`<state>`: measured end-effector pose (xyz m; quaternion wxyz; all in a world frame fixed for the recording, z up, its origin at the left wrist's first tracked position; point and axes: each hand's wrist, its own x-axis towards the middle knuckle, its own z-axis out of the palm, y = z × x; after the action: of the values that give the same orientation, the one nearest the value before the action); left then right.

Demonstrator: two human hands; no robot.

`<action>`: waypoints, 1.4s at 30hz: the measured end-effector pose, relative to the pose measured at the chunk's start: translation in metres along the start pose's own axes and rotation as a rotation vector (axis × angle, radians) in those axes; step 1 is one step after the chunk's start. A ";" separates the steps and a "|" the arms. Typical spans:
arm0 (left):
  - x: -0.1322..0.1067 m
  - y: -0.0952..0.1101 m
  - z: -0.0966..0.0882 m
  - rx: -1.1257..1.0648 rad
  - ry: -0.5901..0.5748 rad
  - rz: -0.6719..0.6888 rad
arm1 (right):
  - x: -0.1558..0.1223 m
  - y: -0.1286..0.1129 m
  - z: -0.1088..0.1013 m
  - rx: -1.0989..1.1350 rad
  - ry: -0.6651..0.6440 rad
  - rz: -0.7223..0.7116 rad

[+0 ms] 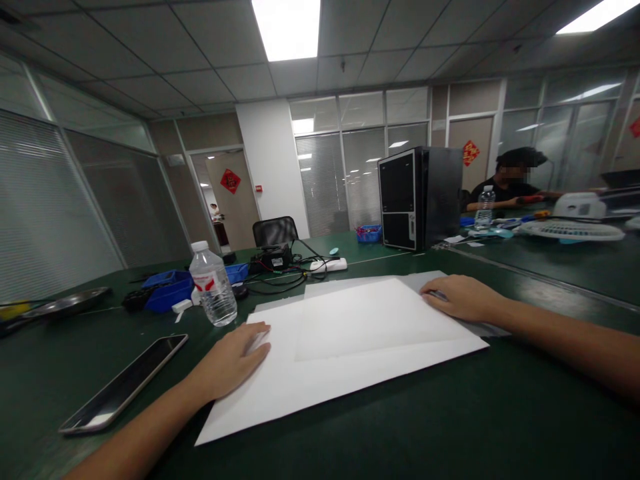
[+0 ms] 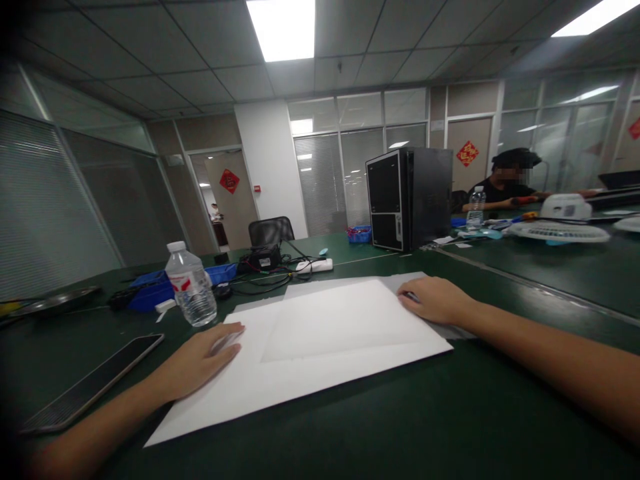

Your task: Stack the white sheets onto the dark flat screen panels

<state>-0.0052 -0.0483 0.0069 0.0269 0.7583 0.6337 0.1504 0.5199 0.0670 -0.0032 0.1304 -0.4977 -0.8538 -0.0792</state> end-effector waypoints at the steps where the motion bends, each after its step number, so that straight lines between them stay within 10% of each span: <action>1: 0.000 0.001 0.000 0.010 -0.007 0.004 | 0.000 0.000 0.000 0.001 -0.004 -0.004; 42: -0.005 0.001 -0.003 0.035 -0.073 0.041 | -0.001 -0.001 0.000 0.035 -0.027 -0.050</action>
<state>-0.0060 -0.0532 0.0087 0.0335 0.7766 0.6191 0.1118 0.5191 0.0657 -0.0032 0.1257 -0.4748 -0.8689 -0.0608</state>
